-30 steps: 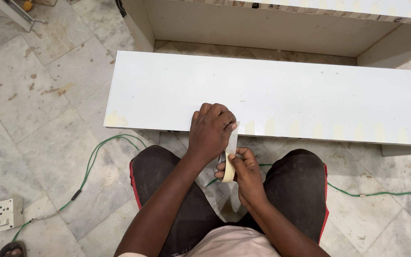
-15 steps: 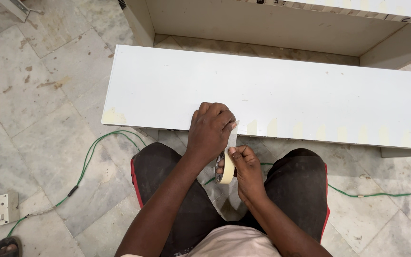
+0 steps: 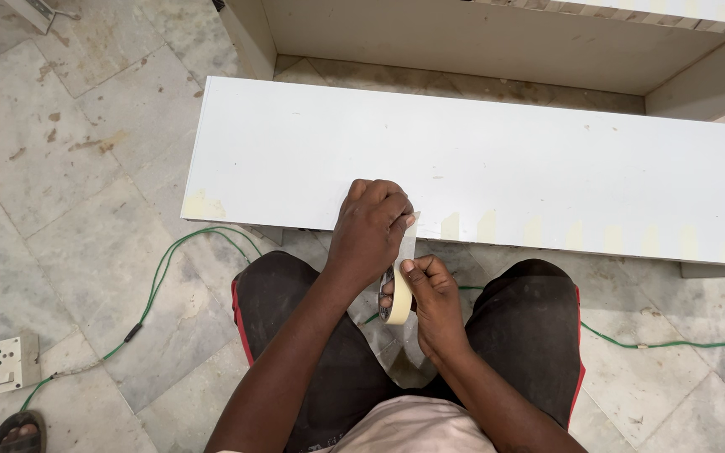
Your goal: The person sits on the floor and applies masking tape in short strips along the edge of a long white board. They tear off pieces of tape and press them down sequentially along the board's length.
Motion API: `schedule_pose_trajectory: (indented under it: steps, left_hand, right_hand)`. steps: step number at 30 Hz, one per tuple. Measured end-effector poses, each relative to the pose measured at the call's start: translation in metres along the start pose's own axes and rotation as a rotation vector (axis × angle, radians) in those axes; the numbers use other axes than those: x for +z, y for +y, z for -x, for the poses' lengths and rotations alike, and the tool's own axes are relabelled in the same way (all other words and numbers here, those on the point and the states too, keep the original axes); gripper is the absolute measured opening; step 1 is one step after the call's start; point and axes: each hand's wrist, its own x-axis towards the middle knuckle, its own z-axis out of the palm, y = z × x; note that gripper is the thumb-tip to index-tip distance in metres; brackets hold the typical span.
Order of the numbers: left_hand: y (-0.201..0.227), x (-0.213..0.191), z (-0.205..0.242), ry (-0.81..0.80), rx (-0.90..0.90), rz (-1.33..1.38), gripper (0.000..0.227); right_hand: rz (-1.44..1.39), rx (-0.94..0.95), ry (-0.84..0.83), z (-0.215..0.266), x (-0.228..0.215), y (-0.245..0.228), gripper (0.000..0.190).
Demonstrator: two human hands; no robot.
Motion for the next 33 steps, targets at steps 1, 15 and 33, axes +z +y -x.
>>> schedule_pose_trajectory:
  steps: [1,15,33]
  left_hand:
    - [0.0,-0.001,0.0,0.005,0.004,0.0,0.006]
    - [0.004,-0.004,-0.013,-0.061,-0.102,-0.044,0.036]
    - [-0.021,0.003,0.009,0.034,0.436,-0.422,0.053]
  right_hand:
    - [-0.001,-0.001,0.002,0.0,0.0,0.0,0.024]
    - [0.005,-0.049,-0.014,-0.023,-0.008,0.019,0.021]
    - [0.176,-0.295,0.015,-0.102,-0.064,0.093,0.016]
